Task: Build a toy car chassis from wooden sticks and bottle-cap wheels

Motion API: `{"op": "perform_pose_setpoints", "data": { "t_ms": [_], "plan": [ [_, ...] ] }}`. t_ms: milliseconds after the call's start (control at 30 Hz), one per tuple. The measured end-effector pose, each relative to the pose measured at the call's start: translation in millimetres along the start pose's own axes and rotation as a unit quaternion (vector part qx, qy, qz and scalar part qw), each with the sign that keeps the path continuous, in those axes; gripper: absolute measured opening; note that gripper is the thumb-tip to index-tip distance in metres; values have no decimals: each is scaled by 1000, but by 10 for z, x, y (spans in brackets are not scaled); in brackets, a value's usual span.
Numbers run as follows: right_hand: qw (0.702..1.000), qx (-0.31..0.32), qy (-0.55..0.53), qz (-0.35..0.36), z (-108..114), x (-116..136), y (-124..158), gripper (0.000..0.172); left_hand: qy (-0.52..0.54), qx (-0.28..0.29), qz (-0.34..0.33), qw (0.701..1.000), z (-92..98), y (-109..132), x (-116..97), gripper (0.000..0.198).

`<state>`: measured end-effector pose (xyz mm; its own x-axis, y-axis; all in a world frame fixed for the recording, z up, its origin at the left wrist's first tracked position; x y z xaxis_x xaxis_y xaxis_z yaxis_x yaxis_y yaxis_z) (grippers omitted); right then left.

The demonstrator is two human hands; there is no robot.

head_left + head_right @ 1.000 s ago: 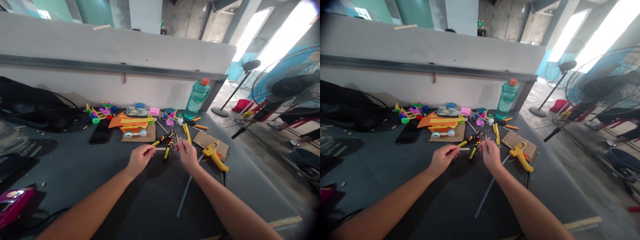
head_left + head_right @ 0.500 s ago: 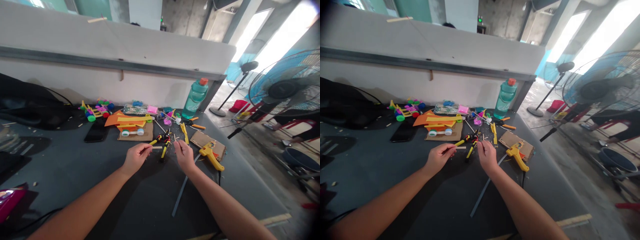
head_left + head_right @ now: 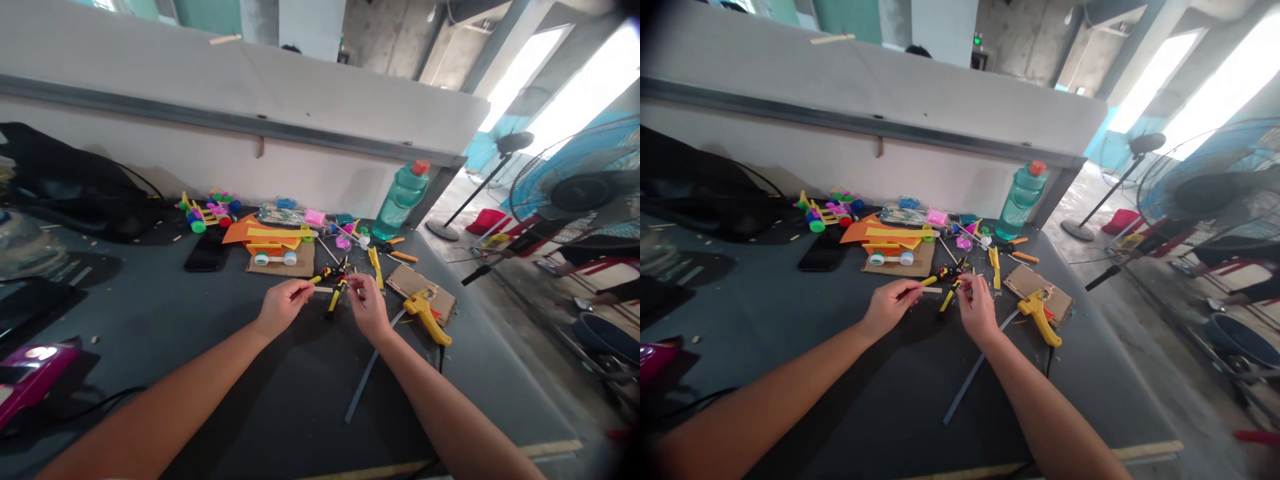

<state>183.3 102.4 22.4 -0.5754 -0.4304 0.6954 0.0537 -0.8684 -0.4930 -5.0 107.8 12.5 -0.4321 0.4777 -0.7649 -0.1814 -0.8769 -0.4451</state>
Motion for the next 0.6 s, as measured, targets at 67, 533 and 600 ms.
{"op": "perform_pose_setpoints", "data": {
  "t_ms": [67,533,600],
  "plan": [
    [999,39,-12,20,-68,58,5,40,-10,-1,-2,1000,1,-5,-3,21],
    [990,115,-2,84,-397,301,76,34,-46,-9,-121,992,7,28,-288,15],
    [993,91,-27,76,-358,279,63,12,-39,-9,-121,992,2,40,-288,15]
  ]
}}
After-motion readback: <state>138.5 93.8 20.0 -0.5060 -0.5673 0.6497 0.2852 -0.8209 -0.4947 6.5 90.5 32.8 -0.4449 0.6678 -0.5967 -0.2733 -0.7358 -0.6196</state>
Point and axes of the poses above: each hand's wrist, its own y-axis away from the middle knuckle, its own z-axis out of the back of the hand, x = y × z, the point moved 10 cm from there along -y, towards the middle knuckle, and after that the axes turned 1 degree about -z, right-handed, at the moved point
